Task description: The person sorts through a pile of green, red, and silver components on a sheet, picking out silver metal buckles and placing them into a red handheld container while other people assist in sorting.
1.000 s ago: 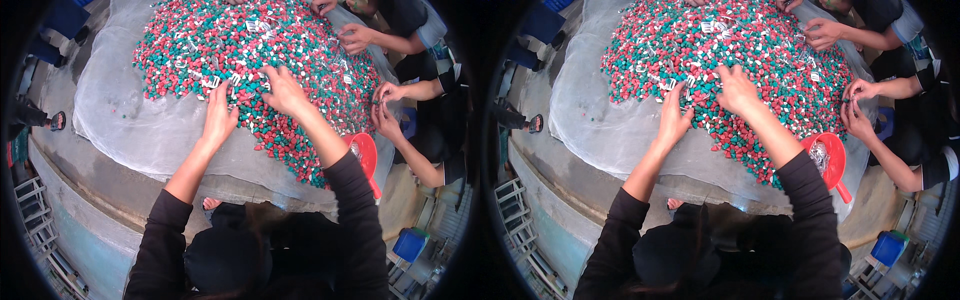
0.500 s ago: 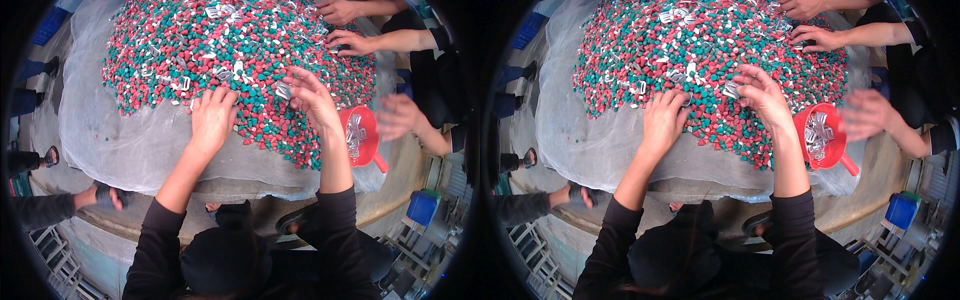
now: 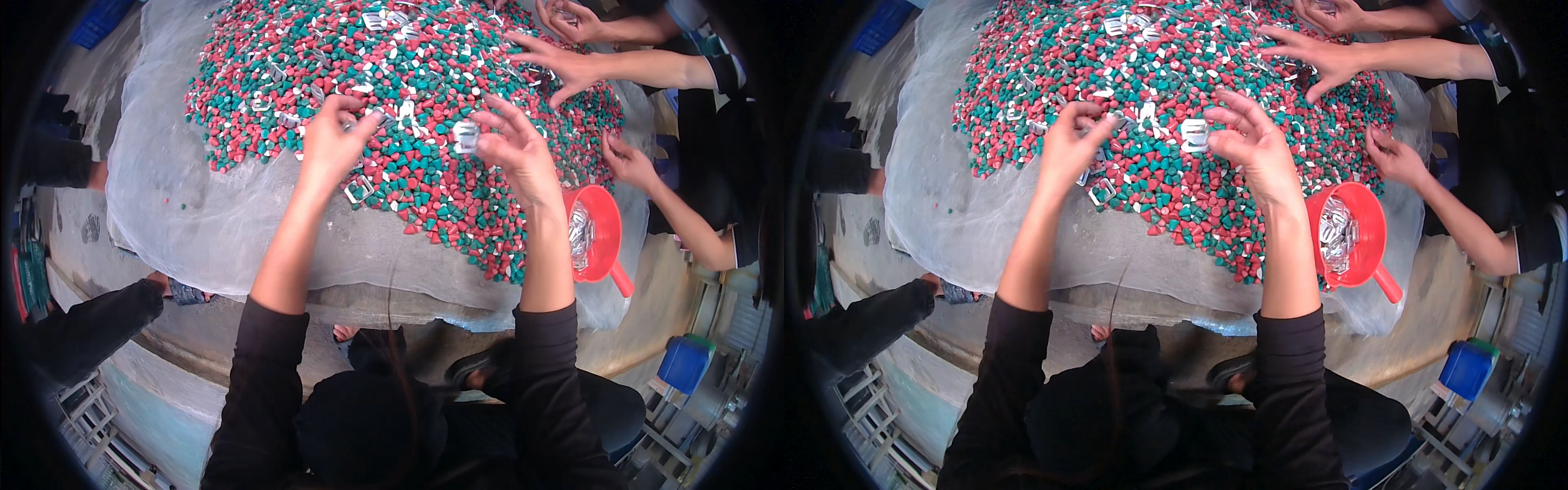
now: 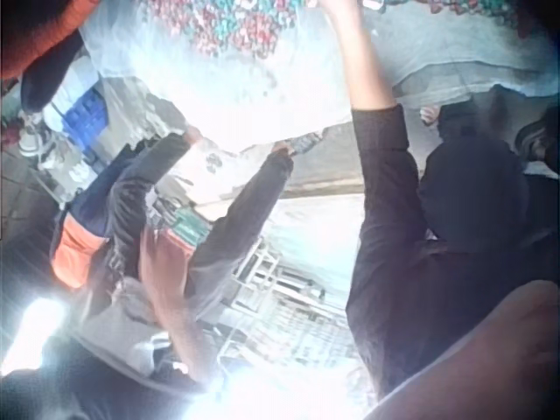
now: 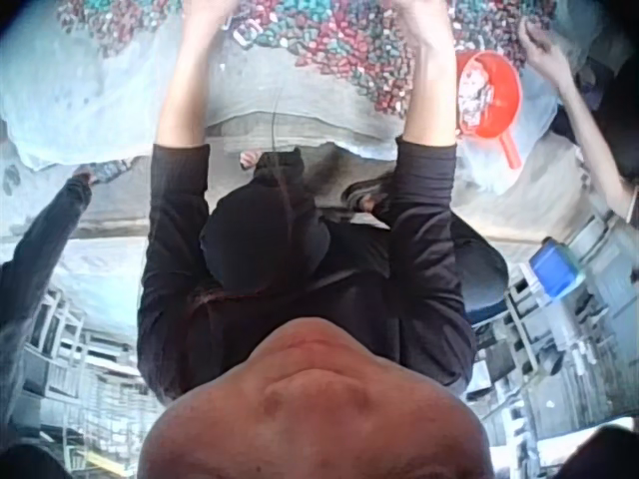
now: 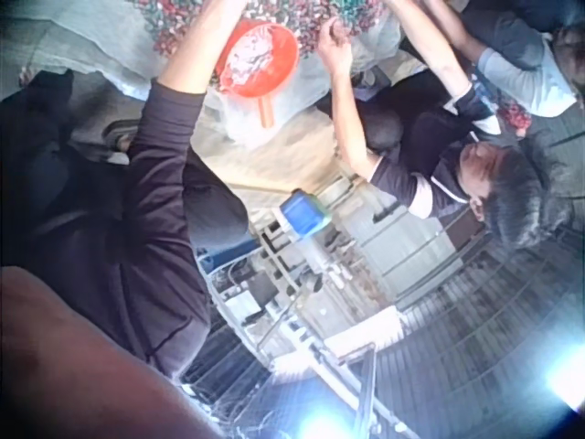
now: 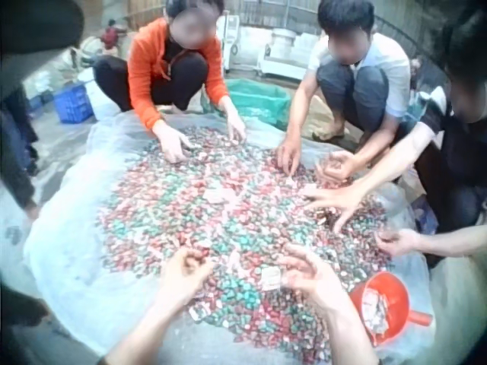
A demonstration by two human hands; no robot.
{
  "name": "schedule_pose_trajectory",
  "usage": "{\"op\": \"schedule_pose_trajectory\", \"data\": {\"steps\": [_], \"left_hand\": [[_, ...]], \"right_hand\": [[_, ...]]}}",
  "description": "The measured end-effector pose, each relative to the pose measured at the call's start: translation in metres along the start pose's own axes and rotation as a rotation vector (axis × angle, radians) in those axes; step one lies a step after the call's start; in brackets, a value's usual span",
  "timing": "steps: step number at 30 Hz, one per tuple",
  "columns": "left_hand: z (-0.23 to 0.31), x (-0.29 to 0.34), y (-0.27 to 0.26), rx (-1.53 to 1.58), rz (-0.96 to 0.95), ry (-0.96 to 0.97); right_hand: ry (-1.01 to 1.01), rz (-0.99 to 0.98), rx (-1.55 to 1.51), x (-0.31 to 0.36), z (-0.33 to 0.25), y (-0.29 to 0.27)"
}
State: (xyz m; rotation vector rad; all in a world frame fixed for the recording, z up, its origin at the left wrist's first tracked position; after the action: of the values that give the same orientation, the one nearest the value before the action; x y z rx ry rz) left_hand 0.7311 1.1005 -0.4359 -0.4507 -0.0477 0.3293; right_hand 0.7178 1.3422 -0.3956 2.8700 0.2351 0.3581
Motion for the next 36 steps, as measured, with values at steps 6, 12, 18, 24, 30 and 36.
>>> {"op": "schedule_pose_trajectory", "data": {"steps": [6, 12, 18, 24, 30, 36], "left_hand": [[0.007, 0.003, 0.000, -0.056, 0.016, 0.112], [-0.007, 0.028, -0.034, 0.874, -0.151, -0.408], [-0.023, 0.041, -0.049, -0.091, -0.005, -0.078], [-0.024, 0.050, -0.046, -0.333, 0.059, 0.085], [-0.059, 0.055, -0.059, 0.691, -0.141, -0.355], [-0.040, 0.072, -0.057, 0.901, -0.182, -0.485]], "right_hand": [[0.285, -0.009, 0.031, -0.041, 0.031, 0.021], [-0.130, 0.222, 1.215, -0.051, 0.022, 0.069], [0.175, -0.097, -0.291, -0.030, 0.034, 0.050], [0.035, -0.211, 0.514, -0.036, 0.052, 0.091], [-0.230, -0.260, 1.500, -0.035, 0.061, 0.140], [-0.218, -0.278, 1.472, -0.037, 0.069, 0.146]]}}
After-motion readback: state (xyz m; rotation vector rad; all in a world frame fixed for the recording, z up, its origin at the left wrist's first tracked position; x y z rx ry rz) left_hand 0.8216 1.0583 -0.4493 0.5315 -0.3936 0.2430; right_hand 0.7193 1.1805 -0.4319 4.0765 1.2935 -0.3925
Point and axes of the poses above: each hand's wrist, its own x-axis away from the middle knuckle, its own y-axis out of the palm, z = x × y, the point moved 5 cm from there along -x, towards the middle knuckle, and after that the axes turned 4 degrees about z, right-handed, at the moved point
